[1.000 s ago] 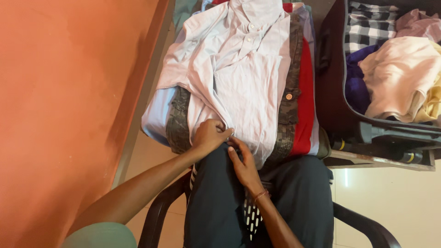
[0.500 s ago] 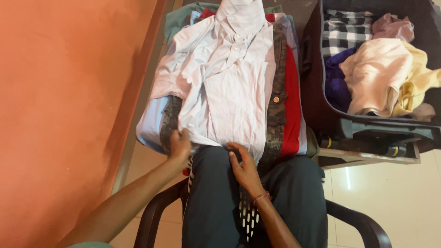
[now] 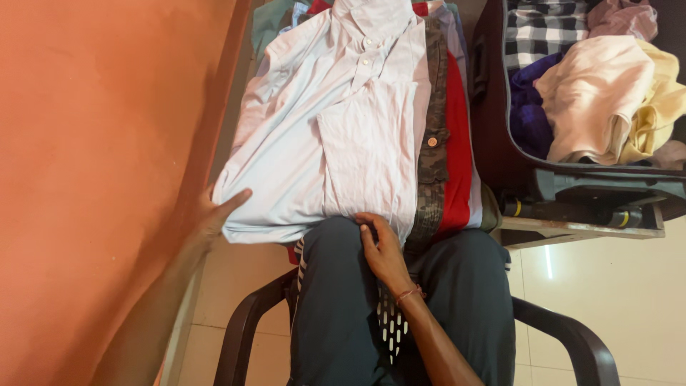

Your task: The person takes various clothes out of a suitcase and places them on a flat surface, then picks up a button-down shirt and fastens its buttons by hand.

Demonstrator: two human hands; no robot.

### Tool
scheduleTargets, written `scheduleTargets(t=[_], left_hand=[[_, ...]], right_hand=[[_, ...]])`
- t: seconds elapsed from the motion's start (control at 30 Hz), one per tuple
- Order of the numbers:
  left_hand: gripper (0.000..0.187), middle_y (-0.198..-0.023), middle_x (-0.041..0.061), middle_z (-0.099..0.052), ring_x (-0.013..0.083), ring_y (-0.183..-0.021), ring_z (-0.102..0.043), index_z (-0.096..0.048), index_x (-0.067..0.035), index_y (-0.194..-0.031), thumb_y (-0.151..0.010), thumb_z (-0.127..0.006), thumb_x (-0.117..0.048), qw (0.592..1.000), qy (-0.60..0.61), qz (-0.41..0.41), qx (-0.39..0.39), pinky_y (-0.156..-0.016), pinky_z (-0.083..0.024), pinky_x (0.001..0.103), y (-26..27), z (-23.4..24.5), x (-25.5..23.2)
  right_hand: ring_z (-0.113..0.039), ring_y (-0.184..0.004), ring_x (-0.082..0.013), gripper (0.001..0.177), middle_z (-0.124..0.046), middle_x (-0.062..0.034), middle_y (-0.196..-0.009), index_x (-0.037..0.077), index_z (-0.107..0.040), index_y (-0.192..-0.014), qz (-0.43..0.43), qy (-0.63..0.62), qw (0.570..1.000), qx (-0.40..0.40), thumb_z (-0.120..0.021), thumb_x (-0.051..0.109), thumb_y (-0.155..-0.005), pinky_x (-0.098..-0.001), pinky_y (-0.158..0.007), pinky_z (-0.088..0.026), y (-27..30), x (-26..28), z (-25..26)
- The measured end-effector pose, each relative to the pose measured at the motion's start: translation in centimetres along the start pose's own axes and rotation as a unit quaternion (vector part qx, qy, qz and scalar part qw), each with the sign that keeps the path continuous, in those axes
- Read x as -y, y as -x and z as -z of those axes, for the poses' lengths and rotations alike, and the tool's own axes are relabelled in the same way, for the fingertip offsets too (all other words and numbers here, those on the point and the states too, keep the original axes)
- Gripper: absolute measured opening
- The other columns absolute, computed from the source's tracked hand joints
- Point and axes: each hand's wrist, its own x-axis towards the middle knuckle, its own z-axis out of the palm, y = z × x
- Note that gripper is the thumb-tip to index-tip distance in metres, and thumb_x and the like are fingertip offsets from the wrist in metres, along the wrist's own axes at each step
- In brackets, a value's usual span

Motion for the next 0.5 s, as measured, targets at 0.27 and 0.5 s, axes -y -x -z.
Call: scheduleTargets(t=[0.27, 0.5], left_hand=[[0.057, -0.108, 0.012, -0.076, 0.0211, -0.095, -0.073, -0.068, 0.003, -0.122, -0.067, -0.086, -0.004, 0.984, -0.151, 0.011, 0.092, -0.086, -0.058, 0.035, -4.7, 7.7, 7.8], [0.044, -0.100, 0.011, -0.079, 0.0183, -0.082, -0.072, -0.074, -0.001, -0.117, -0.073, -0.075, 0.000, 0.973, -0.167, 0.105, 0.121, -0.069, -0.055, 0.034, -4.8, 11.9, 18.4]], right_hand=[[-0.069, -0.111, -0.0228, 0.025, -0.074, -0.0117, -0.115, 0.004, -0.065, -0.123, 0.019, 0.008, 1.000, 0.000, -0.056, 0.012, -0.102, -0.0328, -0.096, -0.051, -0.1, 0.2, -0.2], [-0.069, -0.104, -0.0213, 0.025, -0.073, -0.0100, -0.115, 0.005, -0.065, -0.124, -0.017, 0.013, 1.000, 0.010, -0.057, 0.012, -0.101, -0.0317, -0.091, -0.052, 0.1, 0.6, -0.2]])
